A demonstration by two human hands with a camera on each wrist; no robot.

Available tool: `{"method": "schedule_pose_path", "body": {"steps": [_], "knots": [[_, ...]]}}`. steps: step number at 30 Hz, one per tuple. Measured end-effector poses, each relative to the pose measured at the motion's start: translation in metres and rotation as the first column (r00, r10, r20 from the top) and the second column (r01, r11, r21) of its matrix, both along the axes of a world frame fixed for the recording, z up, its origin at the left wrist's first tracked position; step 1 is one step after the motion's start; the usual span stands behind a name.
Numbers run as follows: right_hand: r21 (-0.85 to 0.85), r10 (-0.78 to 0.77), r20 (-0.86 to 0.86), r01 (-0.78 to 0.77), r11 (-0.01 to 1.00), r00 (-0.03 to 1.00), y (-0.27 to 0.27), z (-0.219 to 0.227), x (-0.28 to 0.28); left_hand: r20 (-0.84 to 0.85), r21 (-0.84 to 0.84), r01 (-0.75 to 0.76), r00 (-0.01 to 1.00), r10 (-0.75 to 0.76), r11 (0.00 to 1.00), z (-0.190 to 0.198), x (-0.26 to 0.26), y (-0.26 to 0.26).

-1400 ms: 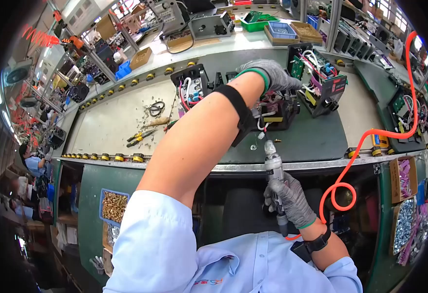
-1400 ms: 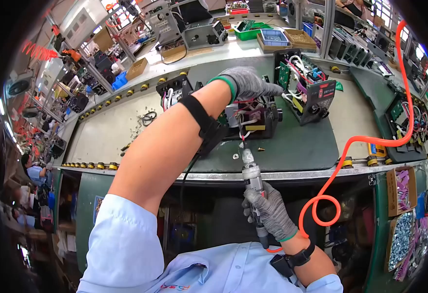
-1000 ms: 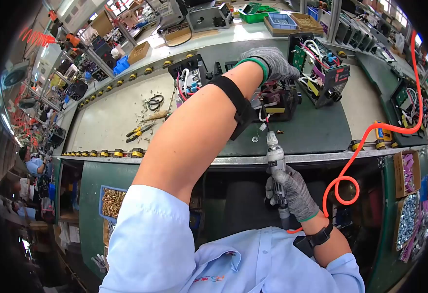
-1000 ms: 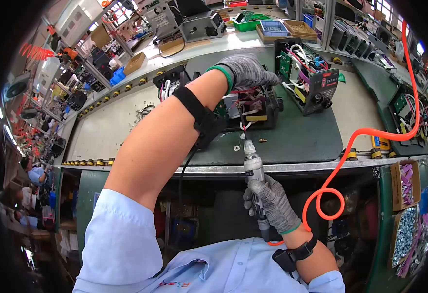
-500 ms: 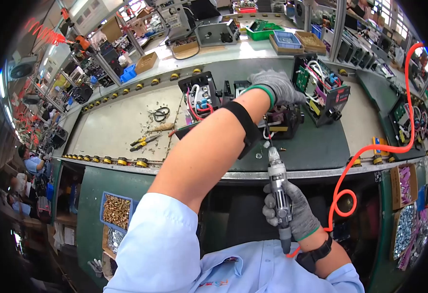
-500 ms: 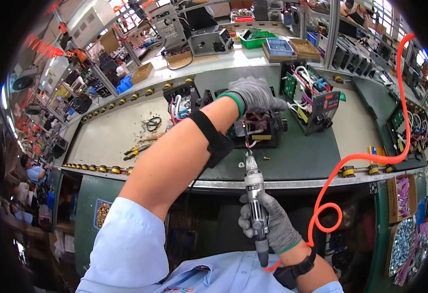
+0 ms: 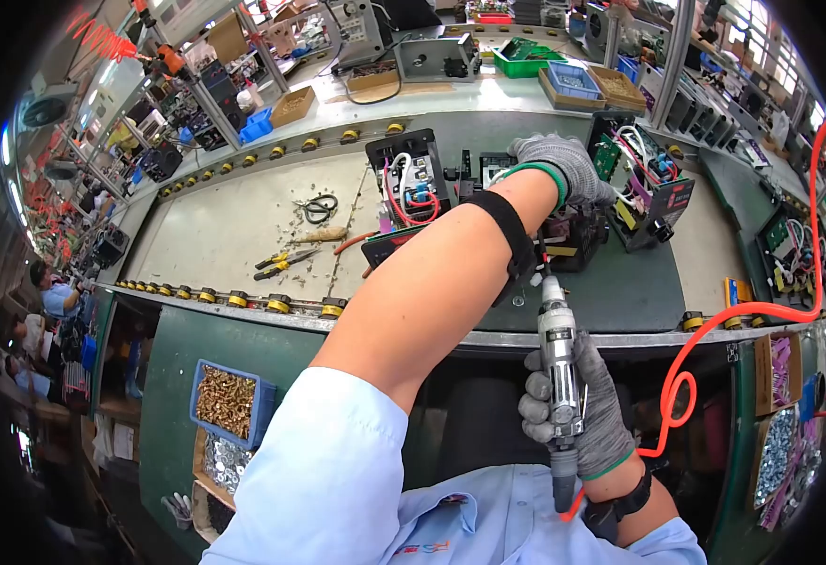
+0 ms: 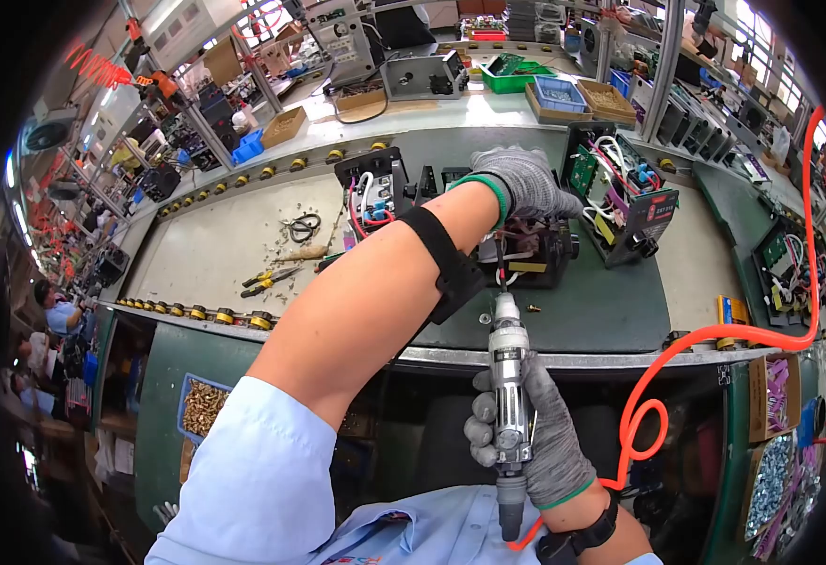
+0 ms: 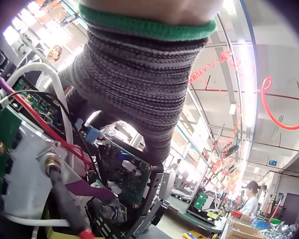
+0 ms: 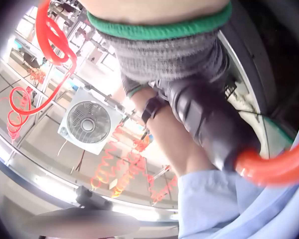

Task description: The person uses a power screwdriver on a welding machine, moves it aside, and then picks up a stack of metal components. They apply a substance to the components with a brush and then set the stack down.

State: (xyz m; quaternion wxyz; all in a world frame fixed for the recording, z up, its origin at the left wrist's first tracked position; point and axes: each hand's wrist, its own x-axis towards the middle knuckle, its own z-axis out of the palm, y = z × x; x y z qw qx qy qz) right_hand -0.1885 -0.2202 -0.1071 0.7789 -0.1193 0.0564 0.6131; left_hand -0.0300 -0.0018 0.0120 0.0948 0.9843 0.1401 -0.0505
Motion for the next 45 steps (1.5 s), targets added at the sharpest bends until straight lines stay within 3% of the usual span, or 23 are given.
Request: {"method": "schedule_pose_path", "body": {"steps": [4,8,11,13,14,15,18,22,26,29,33,45], "knots": [[0.015,0.006,-0.021,-0.005,1.000,1.000,0.000,0.008,0.000,0.013,-0.001,0.019,1.000,-0.019,1.000,-0.002,-0.002,0.001],[-0.059,-0.008,0.031,0.010,0.998,0.999,0.000,-0.016,-0.003,-0.041,-0.023,-0.006,0.999,0.005,1.000,0.002,0.000,-0.001],[-0.006,0.003,-0.010,-0.004,1.000,1.000,0.000,-0.027,-0.002,-0.032,-0.011,0.017,0.999,-0.017,1.000,0.003,-0.004,0.003],[0.020,0.018,-0.050,-0.017,1.000,0.999,0.000,-0.019,0.000,-0.063,-0.047,0.108,0.992,-0.111,0.993,0.005,-0.004,0.016],[0.032,0.032,-0.064,-0.030,0.999,0.997,-0.001,-0.017,0.001,-0.042,-0.067,0.251,0.966,-0.254,0.966,0.005,-0.004,0.031],[0.040,0.043,-0.080,-0.040,0.998,0.996,-0.004,-0.016,0.002,-0.118,-0.046,0.248,0.961,-0.252,0.968,0.009,-0.002,0.033],[-0.032,0.053,-0.029,-0.054,0.998,0.998,-0.009,-0.016,0.007,-0.038,0.255,0.229,0.973,-0.227,0.940,0.001,-0.004,0.022],[-0.111,0.038,0.047,-0.033,0.993,0.998,-0.013,-0.016,0.008,-0.124,0.272,0.241,0.969,-0.214,0.932,0.003,0.003,0.017],[-0.163,0.041,0.096,-0.025,0.986,0.994,-0.013,-0.016,0.008,-0.103,0.290,0.256,0.966,-0.235,0.922,0.000,0.002,0.016],[-0.192,0.045,0.017,-0.040,0.981,0.999,-0.011,-0.009,0.008,-0.117,0.282,0.249,0.967,-0.225,0.926,-0.001,0.003,0.016],[-0.086,0.079,-0.063,-0.085,0.993,0.995,-0.007,0.000,0.008,-0.090,0.288,0.242,0.970,-0.226,0.926,-0.003,-0.001,0.016],[-0.107,-0.035,0.075,0.043,0.993,0.997,0.009,-0.008,-0.002,-0.099,0.300,0.239,0.971,-0.220,0.923,-0.004,0.001,0.014]]}}
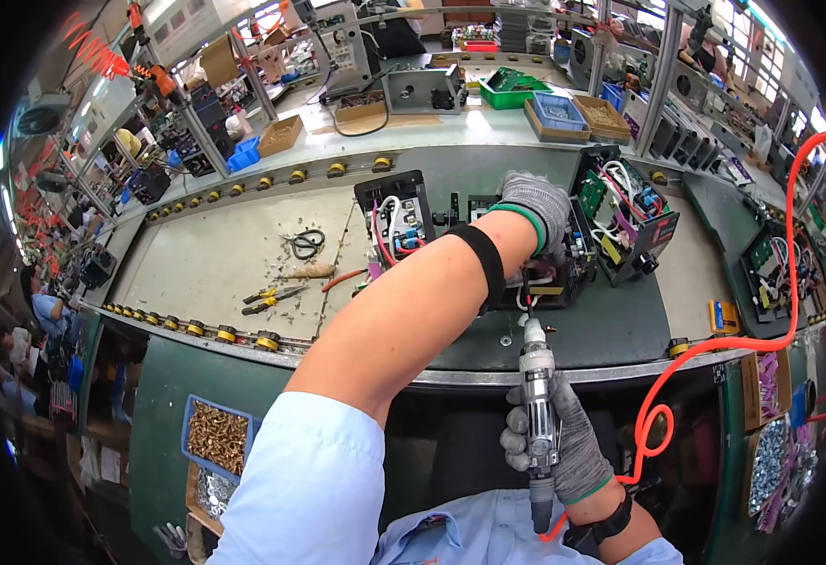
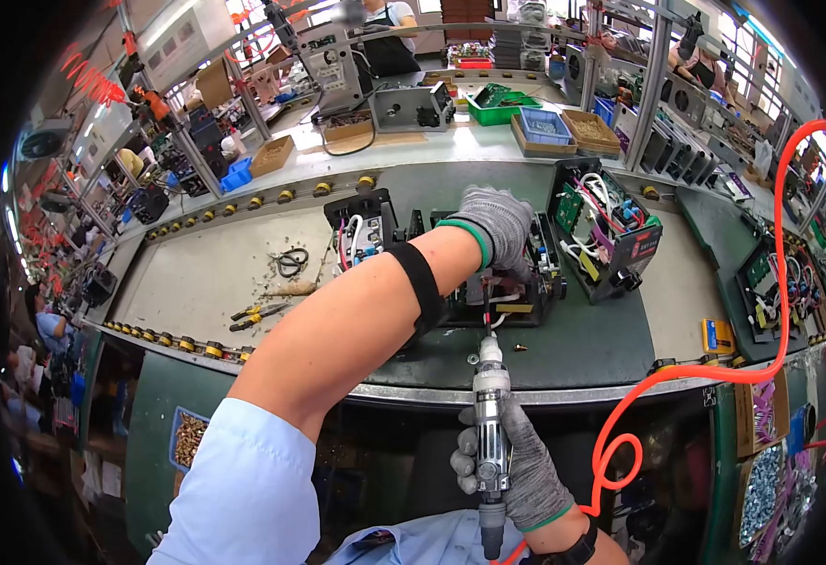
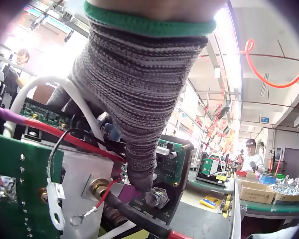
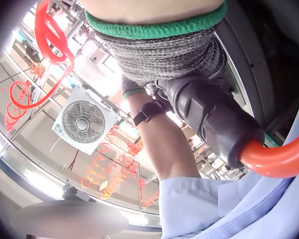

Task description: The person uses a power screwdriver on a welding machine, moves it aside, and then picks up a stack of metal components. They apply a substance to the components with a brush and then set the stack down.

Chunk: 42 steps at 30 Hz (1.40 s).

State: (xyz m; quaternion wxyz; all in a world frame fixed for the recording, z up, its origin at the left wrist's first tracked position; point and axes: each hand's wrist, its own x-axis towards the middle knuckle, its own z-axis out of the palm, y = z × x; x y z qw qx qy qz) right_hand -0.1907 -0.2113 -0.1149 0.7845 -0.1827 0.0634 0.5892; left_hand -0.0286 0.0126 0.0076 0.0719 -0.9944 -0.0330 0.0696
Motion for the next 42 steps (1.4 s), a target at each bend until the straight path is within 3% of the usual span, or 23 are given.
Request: {"method": "schedule_pose_path", "body": {"steps": [14,22,24,26,28,30,31,33,35,42], "knots": [[0.029,-0.003,0.005,0.002,1.000,1.000,0.005,0.008,0.000,0.103,-0.009,-0.004,0.995,0.005,1.000,-0.003,-0.004,0.001],[0.005,0.029,0.051,-0.029,1.000,0.998,0.003,0.011,0.004,0.028,-0.017,-0.036,0.999,0.036,0.999,0.010,-0.011,-0.001],[0.009,0.036,0.004,-0.036,0.999,0.999,0.002,0.010,0.005,0.279,-0.157,0.027,0.960,0.018,0.987,0.018,-0.026,0.013],[0.010,0.050,0.019,-0.051,0.999,0.999,0.002,0.003,0.007,0.488,-0.070,0.044,0.873,-0.004,0.997,0.034,-0.054,0.033],[0.003,0.063,0.034,-0.064,0.998,0.997,0.000,0.002,0.008,0.392,-0.235,-0.070,0.906,0.161,0.969,0.055,-0.090,0.050],[-0.010,0.049,0.050,-0.048,0.999,0.998,0.000,0.006,0.008,0.085,-0.321,-0.284,0.941,0.326,0.903,0.078,-0.124,0.046],[-0.009,0.057,0.049,-0.056,0.998,0.997,-0.001,0.006,0.009,0.083,-0.319,-0.292,0.939,0.334,0.902,0.073,-0.131,0.048],[0.052,0.063,0.020,-0.064,0.997,0.998,-0.001,0.006,0.011,0.041,-0.127,-0.317,0.945,0.325,0.940,0.049,-0.139,0.059],[0.038,0.076,0.036,-0.078,0.996,0.996,-0.001,0.001,0.011,0.065,-0.159,-0.277,0.955,0.290,0.947,0.027,-0.136,0.062],[0.069,0.067,0.042,-0.070,0.995,0.997,-0.001,-0.010,0.013,0.049,-0.090,-0.349,0.934,0.354,0.933,0.014,-0.125,0.052]]}}
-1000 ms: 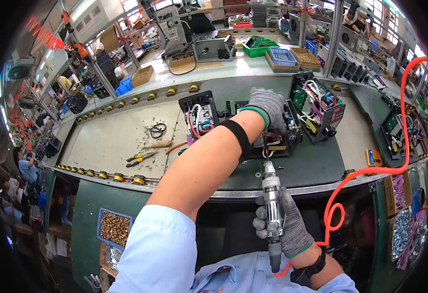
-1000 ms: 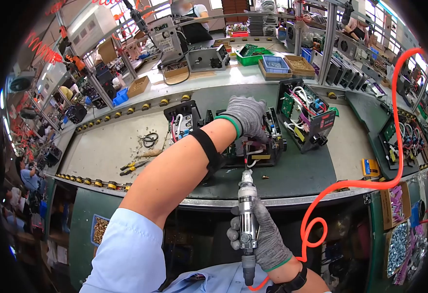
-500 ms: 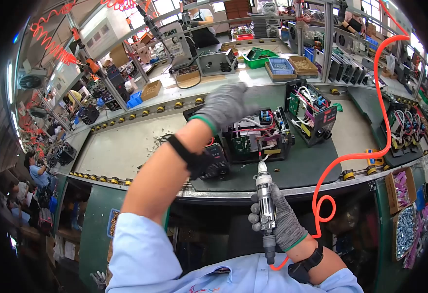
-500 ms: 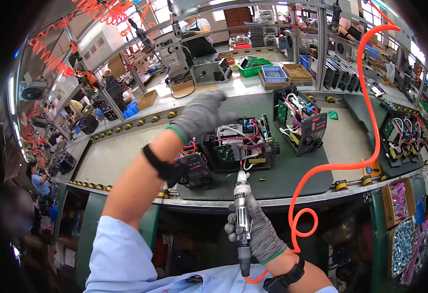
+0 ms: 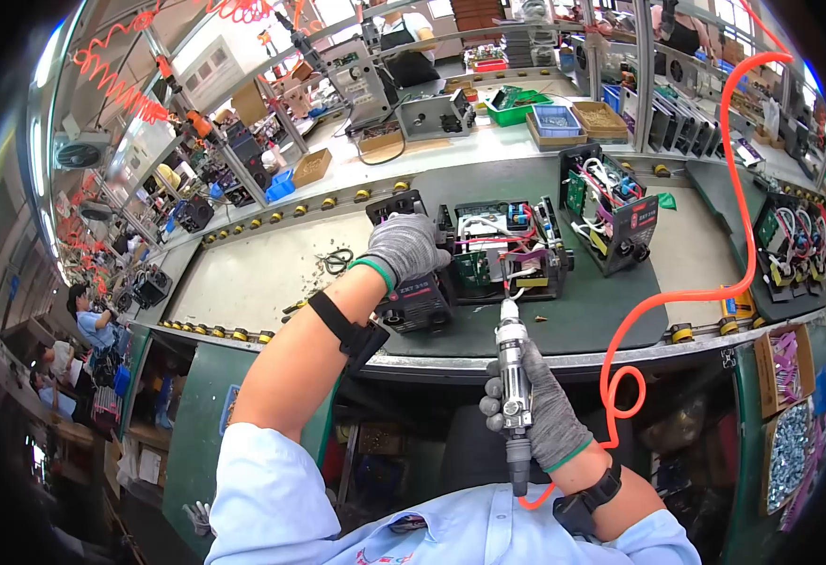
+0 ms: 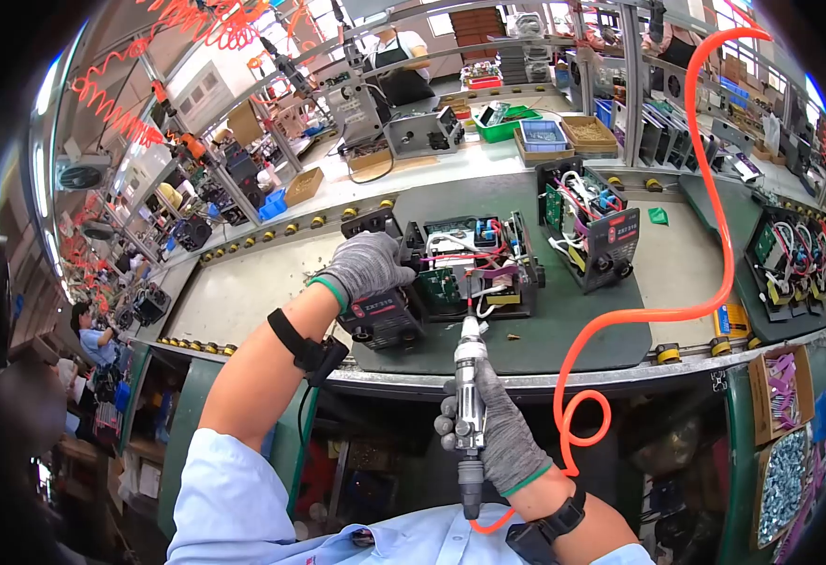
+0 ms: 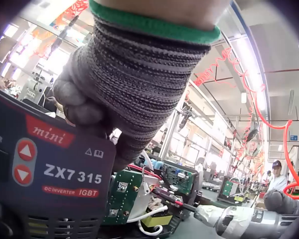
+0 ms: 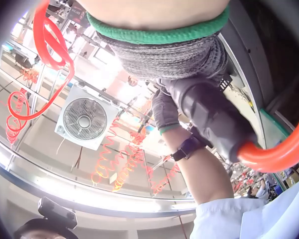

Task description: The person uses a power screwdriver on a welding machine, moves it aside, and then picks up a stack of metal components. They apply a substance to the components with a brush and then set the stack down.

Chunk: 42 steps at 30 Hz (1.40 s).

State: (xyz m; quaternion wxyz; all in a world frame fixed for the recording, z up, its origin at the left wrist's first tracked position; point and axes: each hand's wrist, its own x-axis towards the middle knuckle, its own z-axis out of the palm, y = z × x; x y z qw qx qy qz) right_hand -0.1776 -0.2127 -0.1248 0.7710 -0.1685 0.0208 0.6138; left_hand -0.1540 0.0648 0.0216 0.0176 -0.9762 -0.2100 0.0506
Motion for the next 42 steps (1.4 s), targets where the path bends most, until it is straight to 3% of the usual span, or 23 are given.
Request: {"method": "schedule_pose_path", "body": {"steps": [9,12,14,16,18,21,22,23,24,26,27,28,29,30,32,33,34,35,36,37,38,40,42], "knots": [[0.083,0.082,0.004,-0.082,0.993,0.997,-0.022,0.006,0.000,0.064,0.019,-0.099,0.993,0.098,0.995,0.012,0.010,-0.018],[-0.085,0.130,0.204,-0.115,0.990,0.970,-0.041,0.011,0.000,0.224,0.031,-0.149,0.965,0.139,0.988,0.005,0.050,0.002],[-0.108,0.118,0.299,-0.089,0.990,0.947,-0.041,0.009,0.001,0.309,0.058,-0.067,0.950,0.046,0.996,0.010,0.085,0.018],[-0.107,0.104,0.315,-0.074,0.991,0.943,-0.043,0.000,0.004,0.482,-0.137,0.088,0.876,-0.011,0.987,0.011,0.098,0.038],[-0.150,0.126,0.356,-0.076,0.986,0.926,-0.053,0.008,0.007,0.653,-0.250,0.170,0.756,0.036,0.953,0.018,0.059,0.043],[-0.144,0.135,0.341,-0.091,0.985,0.930,-0.064,0.007,0.014,0.818,-0.312,0.059,0.524,0.236,0.948,0.010,-0.065,0.039],[-0.130,0.126,0.338,-0.086,0.988,0.933,-0.063,0.008,0.017,0.858,-0.364,-0.013,0.384,0.341,0.931,-0.038,-0.100,0.058],[-0.096,0.116,0.333,-0.088,0.991,0.936,-0.057,0.005,0.022,0.679,-0.562,-0.202,0.442,0.586,0.802,-0.063,-0.131,0.054],[-0.061,0.099,0.381,-0.082,0.995,0.919,-0.045,0.008,0.027,0.689,-0.587,-0.088,0.467,0.554,0.805,-0.140,-0.152,0.074],[-0.064,0.047,0.412,-0.022,0.998,0.910,-0.021,0.017,0.033,0.622,-0.589,-0.043,0.614,0.486,0.807,-0.163,-0.155,0.013],[-0.031,0.031,0.435,-0.019,0.999,0.900,-0.007,0.021,0.037,0.738,-0.353,-0.084,0.588,0.332,0.932,-0.180,-0.144,0.002],[0.014,0.041,0.469,-0.054,0.998,0.883,0.003,0.015,0.046,0.507,-0.708,-0.100,0.619,0.600,0.700,-0.142,-0.138,-0.029],[0.042,-0.014,0.448,-0.006,0.999,0.894,0.014,0.017,0.046,0.476,-0.810,0.048,0.637,0.607,0.585,-0.168,-0.136,-0.029],[0.074,-0.076,0.426,0.049,0.996,0.902,0.024,0.019,0.046,0.627,-0.634,0.187,0.692,0.357,0.750,-0.151,-0.141,-0.038],[0.113,-0.079,0.423,0.035,0.993,0.903,0.035,0.012,0.052,0.462,-0.708,0.352,0.887,0.025,0.613,-0.118,-0.149,-0.008],[0.116,-0.117,0.427,0.073,0.990,0.897,0.037,0.003,0.056,0.532,-0.692,0.279,0.820,0.210,0.665,-0.084,-0.145,-0.001],[0.123,-0.158,0.430,0.115,0.986,0.889,0.040,-0.001,0.057,0.474,-0.730,0.041,0.750,0.462,0.682,-0.086,-0.121,0.032],[0.137,-0.194,0.439,0.148,0.980,0.877,0.044,0.001,0.051,0.616,-0.671,0.070,0.606,0.503,0.738,-0.059,-0.112,0.054],[0.127,-0.191,0.442,0.149,0.981,0.877,0.051,0.004,0.042,0.839,-0.396,0.016,0.412,0.355,0.918,-0.076,-0.083,0.093],[0.096,-0.207,0.448,0.184,0.978,0.870,0.061,0.007,0.035,0.748,-0.549,0.039,0.469,0.469,0.835,-0.093,-0.056,0.125],[0.061,-0.219,0.455,0.216,0.975,0.863,0.068,0.010,0.029,0.749,-0.554,0.043,0.463,0.474,0.832,-0.105,-0.037,0.136],[0.045,-0.225,0.506,0.235,0.971,0.832,0.082,0.012,0.016,0.697,-0.584,0.228,0.633,0.337,0.779,-0.116,-0.014,0.149],[0.022,-0.222,0.495,0.243,0.970,0.840,0.093,0.011,0.007,0.623,-0.775,0.309,0.521,0.584,0.551,-0.126,-0.023,0.131]]}}
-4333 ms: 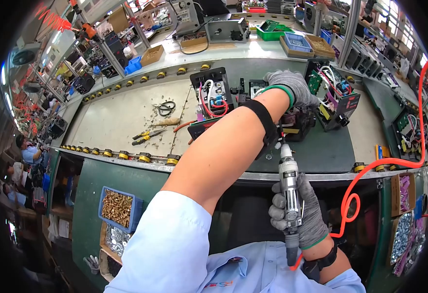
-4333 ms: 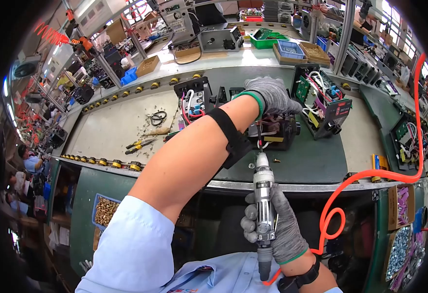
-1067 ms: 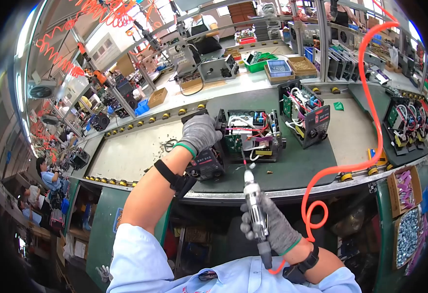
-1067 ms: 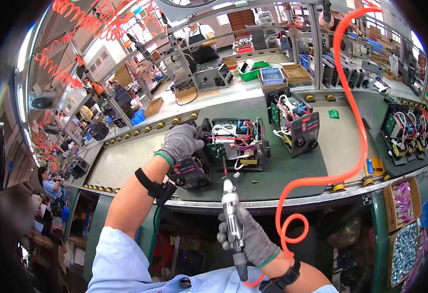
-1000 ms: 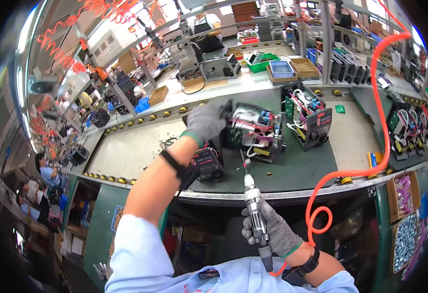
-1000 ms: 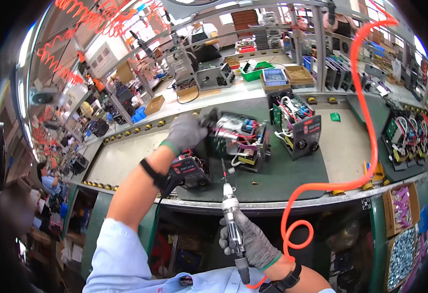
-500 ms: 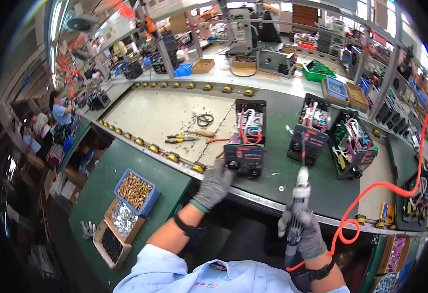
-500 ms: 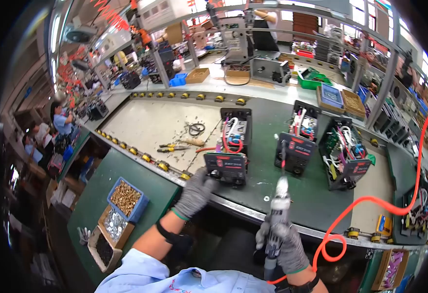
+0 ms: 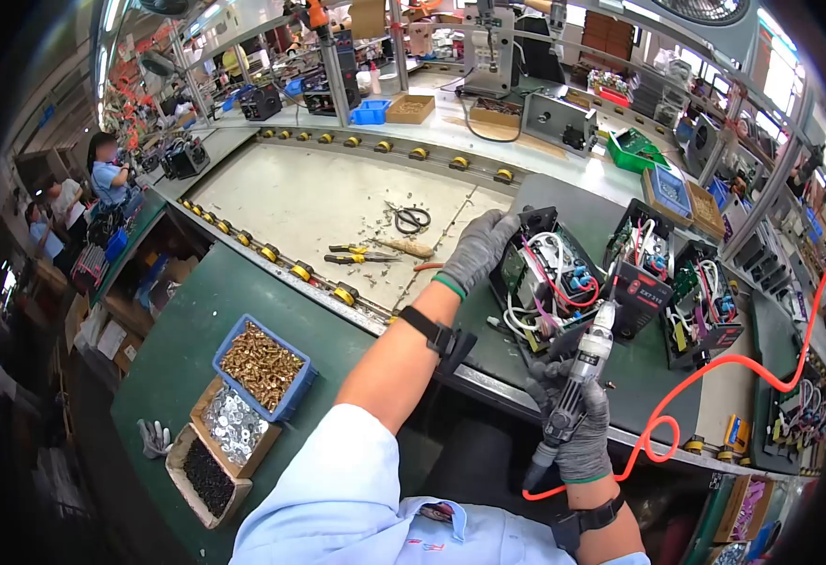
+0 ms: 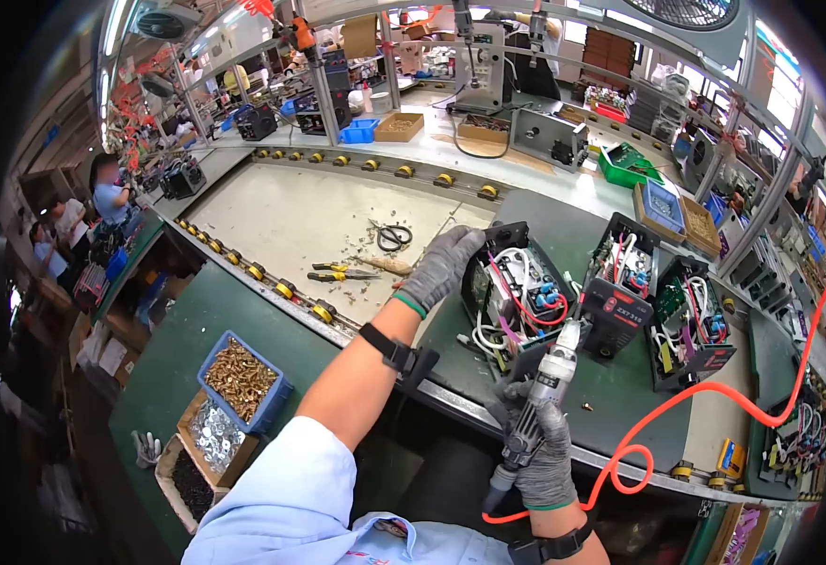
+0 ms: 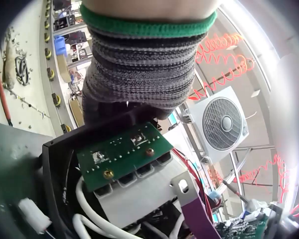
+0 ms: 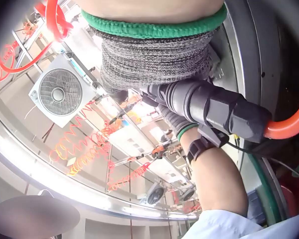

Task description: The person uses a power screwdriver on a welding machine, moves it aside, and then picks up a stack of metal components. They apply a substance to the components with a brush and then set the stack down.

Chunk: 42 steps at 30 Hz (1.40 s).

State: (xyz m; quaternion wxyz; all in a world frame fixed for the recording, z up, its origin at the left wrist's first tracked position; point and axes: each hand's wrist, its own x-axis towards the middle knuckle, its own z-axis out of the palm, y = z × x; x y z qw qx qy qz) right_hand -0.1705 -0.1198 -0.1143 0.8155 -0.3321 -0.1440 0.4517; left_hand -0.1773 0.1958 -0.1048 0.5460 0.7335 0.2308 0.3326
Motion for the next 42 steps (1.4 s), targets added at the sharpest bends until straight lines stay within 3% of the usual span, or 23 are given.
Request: {"method": "schedule_pose_path", "body": {"steps": [2,4,5,6,8,9,10,11,12,14,16,18,22,26,30,31,32,34,36,37,38,40,42], "knots": [[0.052,0.000,0.030,-0.002,0.999,1.000,0.008,-0.016,0.011,0.102,-0.083,0.003,0.995,0.005,0.997,-0.015,-0.020,-0.005],[0.117,0.004,0.034,-0.008,0.993,0.999,0.013,-0.015,0.025,0.140,-0.004,-0.183,0.973,0.182,0.983,-0.016,-0.053,-0.014],[0.111,0.027,0.062,-0.034,0.993,0.998,0.016,-0.005,0.033,0.014,-0.072,-0.281,0.959,0.283,0.957,-0.014,-0.072,-0.029],[0.099,0.042,0.086,-0.050,0.994,0.995,0.018,0.004,0.042,-0.002,-0.070,-0.272,0.962,0.272,0.960,0.008,-0.092,-0.056],[0.013,0.068,0.171,-0.071,0.997,0.983,0.019,0.006,0.070,-0.096,0.035,-0.351,0.931,0.353,0.936,0.045,-0.122,-0.105],[-0.004,0.069,0.213,-0.069,0.998,0.975,0.015,0.018,0.074,-0.009,0.363,-0.410,0.896,0.443,0.837,0.040,-0.128,-0.119],[0.005,0.050,0.214,-0.053,0.999,0.975,0.006,0.026,0.076,0.114,0.639,-0.447,0.860,0.497,0.626,0.048,-0.130,-0.133],[-0.011,0.073,0.228,-0.072,0.997,0.971,-0.006,0.031,0.076,0.054,0.621,-0.343,0.916,0.398,0.705,0.056,-0.128,-0.154],[-0.025,0.101,0.241,-0.098,0.995,0.965,-0.014,0.033,0.075,0.021,0.668,-0.197,0.969,0.247,0.718,0.049,-0.117,-0.165],[0.022,0.062,0.214,-0.069,0.997,0.975,-0.033,0.012,0.066,-0.035,0.728,-0.077,0.988,0.149,0.681,0.038,-0.085,-0.185],[0.068,0.103,0.165,-0.116,0.991,0.981,-0.061,-0.016,0.064,-0.233,0.774,0.033,0.944,0.235,0.633,0.020,-0.049,-0.181],[0.027,0.068,0.175,-0.073,0.997,0.982,-0.098,-0.012,0.039,-0.222,0.877,0.036,0.914,0.339,0.478,0.002,-0.027,-0.162],[-0.046,0.030,0.132,-0.024,0.999,0.991,-0.163,-0.025,0.016,-0.392,0.886,0.219,0.826,0.405,0.410,0.010,-0.019,-0.151],[-0.160,0.028,0.088,-0.013,0.987,0.996,-0.208,-0.042,0.014,-0.548,0.794,0.366,0.777,0.310,0.485,0.028,-0.002,-0.130],[-0.168,0.010,0.062,0.001,0.986,0.998,-0.223,-0.049,0.007,-0.768,0.533,0.468,0.617,0.171,0.704,0.063,0.012,-0.132],[-0.167,0.006,0.087,0.009,0.986,0.996,-0.226,-0.049,0.005,-0.766,0.617,0.515,0.568,0.302,0.596,0.049,0.020,-0.123],[-0.162,0.000,0.082,0.013,0.987,0.997,-0.232,-0.052,0.007,-0.767,0.617,0.521,0.565,0.303,0.590,0.047,0.015,-0.135],[-0.043,0.164,-0.192,-0.175,0.984,0.968,-0.244,-0.057,0.011,-0.455,0.872,0.243,0.720,0.523,0.425,0.049,-0.008,-0.176],[-0.041,0.123,-0.243,-0.137,0.990,0.962,-0.254,-0.056,0.013,-0.366,0.874,0.176,0.851,0.376,0.452,0.058,-0.022,-0.226],[-0.076,0.139,-0.247,-0.162,0.984,0.959,-0.260,-0.058,0.016,-0.454,0.844,0.323,0.855,0.249,0.429,0.042,-0.017,-0.241],[-0.116,0.164,-0.250,-0.198,0.973,0.954,-0.263,-0.058,0.017,-0.537,0.800,0.454,0.834,0.129,0.392,0.021,-0.007,-0.257],[-0.117,0.136,-0.227,-0.165,0.979,0.964,-0.264,-0.055,0.015,-0.586,0.753,0.522,0.809,0.047,0.400,-0.012,0.023,-0.280],[-0.189,0.114,-0.174,-0.147,0.971,0.978,-0.262,-0.053,0.014,-0.656,0.725,0.607,0.752,0.061,0.325,-0.023,0.052,-0.283]]}}
